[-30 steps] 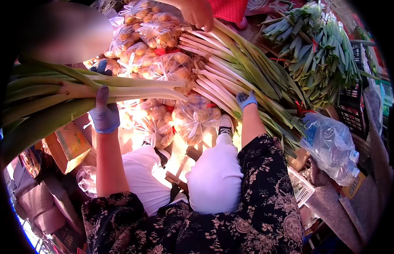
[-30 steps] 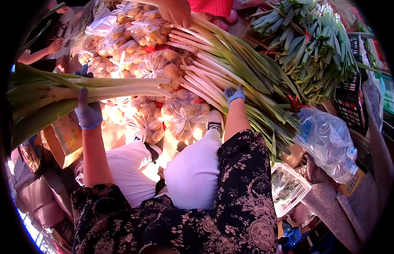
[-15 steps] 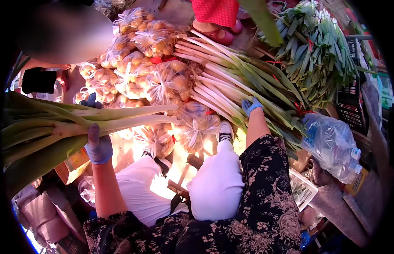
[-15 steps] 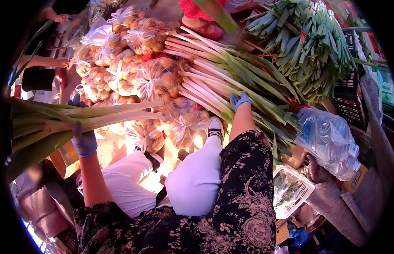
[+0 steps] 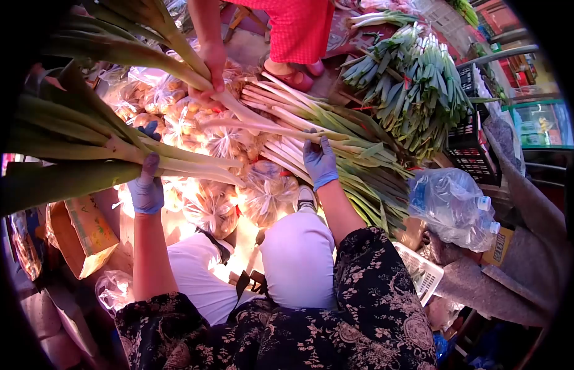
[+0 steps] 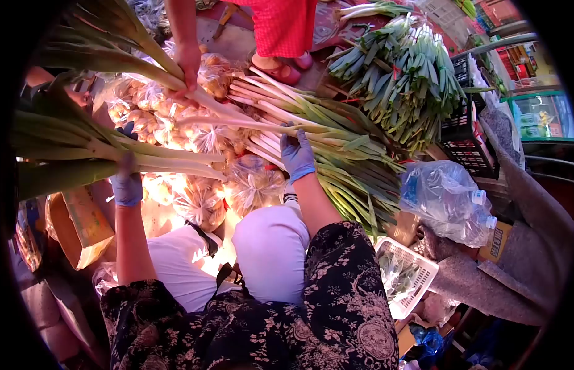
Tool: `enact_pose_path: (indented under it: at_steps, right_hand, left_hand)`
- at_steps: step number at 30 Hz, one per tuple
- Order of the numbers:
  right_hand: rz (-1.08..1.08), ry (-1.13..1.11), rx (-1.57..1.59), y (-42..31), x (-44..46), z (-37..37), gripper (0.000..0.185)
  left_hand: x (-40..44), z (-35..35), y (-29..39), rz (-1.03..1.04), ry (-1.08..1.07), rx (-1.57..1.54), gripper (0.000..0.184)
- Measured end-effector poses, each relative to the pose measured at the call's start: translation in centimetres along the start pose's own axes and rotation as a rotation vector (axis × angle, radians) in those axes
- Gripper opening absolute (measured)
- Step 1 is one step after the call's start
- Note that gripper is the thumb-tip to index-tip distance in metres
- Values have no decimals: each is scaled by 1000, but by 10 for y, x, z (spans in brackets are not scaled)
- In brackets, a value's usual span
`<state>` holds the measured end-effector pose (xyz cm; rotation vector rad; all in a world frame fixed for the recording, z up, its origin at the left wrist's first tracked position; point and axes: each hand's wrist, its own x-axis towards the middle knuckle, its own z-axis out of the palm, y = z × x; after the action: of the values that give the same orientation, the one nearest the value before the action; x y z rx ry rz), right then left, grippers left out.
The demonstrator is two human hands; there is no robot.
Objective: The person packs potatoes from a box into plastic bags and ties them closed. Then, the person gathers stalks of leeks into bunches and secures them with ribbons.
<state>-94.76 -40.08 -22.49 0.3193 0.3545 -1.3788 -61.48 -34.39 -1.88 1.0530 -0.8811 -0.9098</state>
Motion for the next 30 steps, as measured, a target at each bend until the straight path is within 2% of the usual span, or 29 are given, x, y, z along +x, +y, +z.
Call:
enact_pose_path:
  at_steps: [3, 6, 7, 10, 13, 17, 21, 25, 28, 30]
  right_hand:
    - [-49, -118, -133, 5, -31, 62, 27]
    - [-122, -159, -399, 14, -64, 103, 24]
    - [-227, -140, -520, 19, -76, 115, 23]
    - [-347, -289, -826, 35, -114, 154, 24]
    - [-453, -322, -956, 47, -140, 189, 21]
    - [-593, -483, -1066, 46, -161, 228, 13]
    - [-791, -418, -1476, 41, -162, 240, 17]
    - [-997, -444, -1685, 23, -156, 244, 21]
    - [-1046, -289, -2148, -25, -129, 216, 29]
    - [-954, -98, -2378, -48, -109, 179, 37]
  left_hand:
    - [-2, -7, 8, 37, -8, -64, 60]
    - [-6, -11, 24, 72, -10, -104, 58]
    - [-10, -13, 31, 87, -9, -128, 58]
    - [-16, -26, 40, 119, -17, -175, 61]
    - [-24, -35, 46, 130, -32, -210, 59]
    - [-33, -45, 58, 125, -43, -217, 56]
    - [-31, -58, 59, 175, -67, -295, 53]
    - [-22, -83, 52, 64, -187, -359, 52]
    - [-21, -77, 53, 77, -174, -430, 52]
    - [-22, -73, 51, 48, -121, -456, 54]
